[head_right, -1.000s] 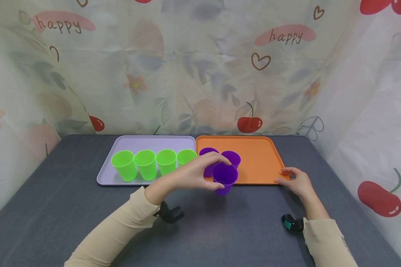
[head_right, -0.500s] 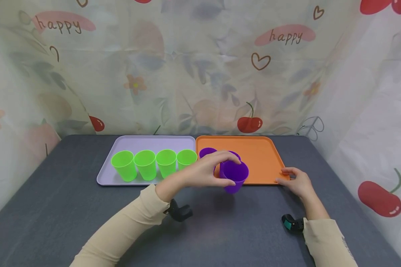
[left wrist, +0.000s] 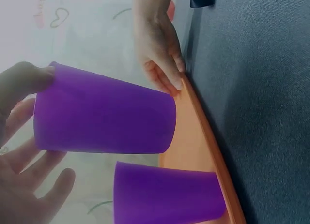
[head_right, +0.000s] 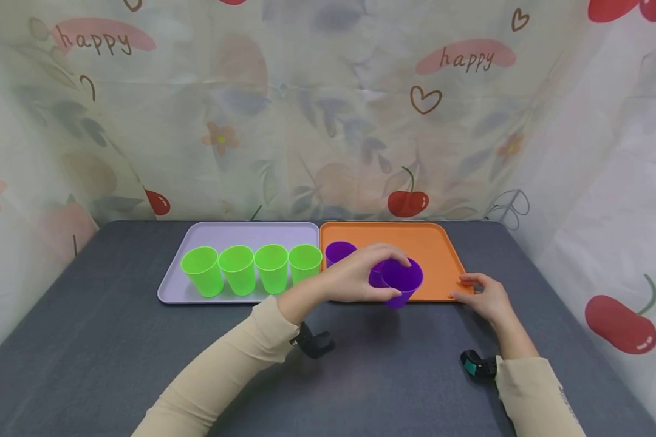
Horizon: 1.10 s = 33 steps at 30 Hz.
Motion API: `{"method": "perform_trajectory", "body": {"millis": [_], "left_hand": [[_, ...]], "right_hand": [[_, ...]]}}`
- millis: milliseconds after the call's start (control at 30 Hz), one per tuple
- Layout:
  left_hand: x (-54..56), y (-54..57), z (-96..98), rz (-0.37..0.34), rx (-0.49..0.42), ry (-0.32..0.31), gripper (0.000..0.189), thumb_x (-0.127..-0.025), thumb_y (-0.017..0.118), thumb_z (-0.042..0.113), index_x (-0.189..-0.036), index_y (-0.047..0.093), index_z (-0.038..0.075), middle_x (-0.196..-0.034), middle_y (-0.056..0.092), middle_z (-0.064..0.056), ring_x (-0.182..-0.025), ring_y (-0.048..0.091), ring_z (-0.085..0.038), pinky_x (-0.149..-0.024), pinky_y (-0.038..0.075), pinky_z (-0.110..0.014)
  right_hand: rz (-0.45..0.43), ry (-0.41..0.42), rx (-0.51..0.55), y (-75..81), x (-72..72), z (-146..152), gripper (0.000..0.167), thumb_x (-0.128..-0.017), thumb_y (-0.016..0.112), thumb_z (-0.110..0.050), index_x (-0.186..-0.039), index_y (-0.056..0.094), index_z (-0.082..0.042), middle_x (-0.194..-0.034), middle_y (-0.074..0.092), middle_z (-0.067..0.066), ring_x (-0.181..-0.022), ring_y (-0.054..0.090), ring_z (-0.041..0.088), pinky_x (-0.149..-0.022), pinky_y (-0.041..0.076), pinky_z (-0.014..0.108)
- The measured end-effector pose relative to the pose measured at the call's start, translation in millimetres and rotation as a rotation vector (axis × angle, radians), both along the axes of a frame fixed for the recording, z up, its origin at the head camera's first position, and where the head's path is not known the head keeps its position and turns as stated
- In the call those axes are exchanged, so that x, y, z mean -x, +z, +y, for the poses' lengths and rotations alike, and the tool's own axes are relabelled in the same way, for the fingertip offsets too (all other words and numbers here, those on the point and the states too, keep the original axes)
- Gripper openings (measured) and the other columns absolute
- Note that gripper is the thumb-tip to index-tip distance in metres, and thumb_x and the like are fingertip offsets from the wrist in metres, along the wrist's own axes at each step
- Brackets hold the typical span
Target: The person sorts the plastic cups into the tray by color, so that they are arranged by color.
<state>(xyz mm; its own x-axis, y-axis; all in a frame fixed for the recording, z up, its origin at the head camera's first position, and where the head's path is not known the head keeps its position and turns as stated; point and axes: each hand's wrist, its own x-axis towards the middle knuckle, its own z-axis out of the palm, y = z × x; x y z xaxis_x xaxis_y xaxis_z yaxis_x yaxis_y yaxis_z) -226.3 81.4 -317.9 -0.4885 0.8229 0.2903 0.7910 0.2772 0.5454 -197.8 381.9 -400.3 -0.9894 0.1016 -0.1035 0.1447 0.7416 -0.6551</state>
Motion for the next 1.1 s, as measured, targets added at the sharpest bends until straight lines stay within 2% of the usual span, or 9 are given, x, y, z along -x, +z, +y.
{"method": "perform_trajectory", "body": {"millis": [167,500,700,967,1100], "left_hand": [[2.7,-1.9,9.8,-0.007,0.028,0.011,0.043,-0.082,0.068,0.025,-0.122,0.054,0.016,-0.125,0.055,0.003,-0.118,0.047,-0.006,-0.095,0.037,-0.010],[14.5,-8.6,26.3,-0.046,0.066,0.056,0.041,-0.083,0.066,0.022,-0.122,0.053,0.016,-0.127,0.053,0.002,-0.116,0.048,-0.007,-0.090,0.039,-0.010],[19.2,-14.5,33.1,0.026,0.104,0.106,0.038,-0.086,0.064,0.028,-0.121,0.052,0.018,-0.126,0.054,0.002,-0.118,0.049,-0.008,-0.094,0.040,-0.014],[21.8,-18.4,43.5,0.073,0.152,0.167,0.035,-0.090,0.060,0.032,-0.121,0.050,0.019,-0.125,0.056,0.004,-0.120,0.050,-0.009,-0.103,0.039,-0.026],[23.2,-19.9,49.3,0.123,0.196,0.200,0.034,-0.091,0.057,0.035,-0.121,0.050,0.021,-0.127,0.055,0.006,-0.121,0.049,-0.010,-0.103,0.038,-0.031]], "right_hand": [[-0.004,-0.005,0.010,-0.5,0.0,-0.2,0.066,-0.087,0.063,-0.038,-0.132,0.042,0.006,-0.134,0.043,0.032,-0.119,0.041,0.046,-0.091,0.043,0.049],[0.001,-0.017,0.004,0.5,0.8,-1.1,0.066,-0.087,0.063,-0.039,-0.131,0.043,0.007,-0.134,0.043,0.033,-0.117,0.041,0.047,-0.094,0.039,0.055],[-0.001,-0.024,0.004,-0.4,1.7,-0.8,0.066,-0.087,0.063,-0.038,-0.131,0.043,0.007,-0.133,0.043,0.033,-0.117,0.040,0.047,-0.094,0.038,0.056],[-0.014,-0.019,-0.001,-1.9,2.1,0.6,0.066,-0.088,0.062,-0.039,-0.132,0.042,0.006,-0.134,0.042,0.033,-0.117,0.041,0.047,-0.094,0.040,0.055],[-0.009,-0.016,-0.003,-1.9,2.7,0.9,0.066,-0.088,0.062,-0.039,-0.131,0.043,0.007,-0.134,0.043,0.033,-0.116,0.042,0.047,-0.094,0.040,0.055]]}}
